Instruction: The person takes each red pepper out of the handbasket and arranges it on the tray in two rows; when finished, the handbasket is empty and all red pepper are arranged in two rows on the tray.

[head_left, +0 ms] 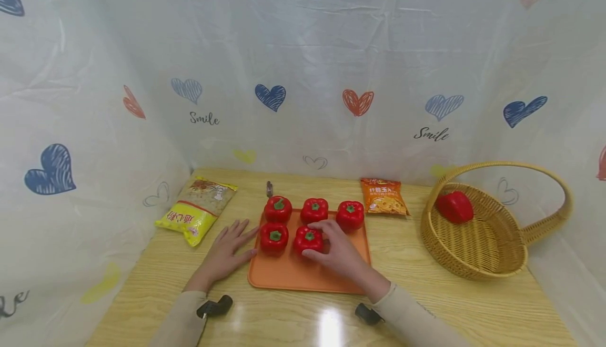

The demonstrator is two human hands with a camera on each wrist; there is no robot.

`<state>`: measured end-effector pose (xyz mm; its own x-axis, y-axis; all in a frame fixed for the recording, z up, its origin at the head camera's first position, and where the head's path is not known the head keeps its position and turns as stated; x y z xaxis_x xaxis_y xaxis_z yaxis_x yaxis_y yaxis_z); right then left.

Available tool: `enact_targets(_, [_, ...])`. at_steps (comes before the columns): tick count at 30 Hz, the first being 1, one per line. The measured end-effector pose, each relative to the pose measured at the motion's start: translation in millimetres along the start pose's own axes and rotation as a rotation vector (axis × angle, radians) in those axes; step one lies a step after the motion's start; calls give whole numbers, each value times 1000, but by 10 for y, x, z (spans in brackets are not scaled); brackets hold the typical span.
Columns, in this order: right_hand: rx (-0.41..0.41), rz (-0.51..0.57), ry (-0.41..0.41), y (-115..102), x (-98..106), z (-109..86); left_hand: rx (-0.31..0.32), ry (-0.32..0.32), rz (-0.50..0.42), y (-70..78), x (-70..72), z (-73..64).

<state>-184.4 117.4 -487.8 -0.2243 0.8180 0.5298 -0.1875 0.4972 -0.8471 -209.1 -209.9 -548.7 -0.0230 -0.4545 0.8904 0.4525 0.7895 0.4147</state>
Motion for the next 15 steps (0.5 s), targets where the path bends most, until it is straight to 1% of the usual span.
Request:
enact_targets(8, [9, -13, 11, 2, 12, -16, 2, -2, -2, 10, 6, 3])
enact_targets(15, [45, -24, 21, -1, 26, -24, 6, -7, -9, 31, 23, 4])
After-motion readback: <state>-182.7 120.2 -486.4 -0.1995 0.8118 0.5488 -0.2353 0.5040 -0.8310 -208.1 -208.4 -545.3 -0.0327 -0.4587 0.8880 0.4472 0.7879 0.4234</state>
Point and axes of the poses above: each hand's wrist, its own z-axis towards the middle knuckle, its own x-axis out of the back of the hand, y = z × x, the point moved 1 cm from there along z, towards the middle knuckle, and after that the axes turned 8 degrees about z, right-handed, at the moved point
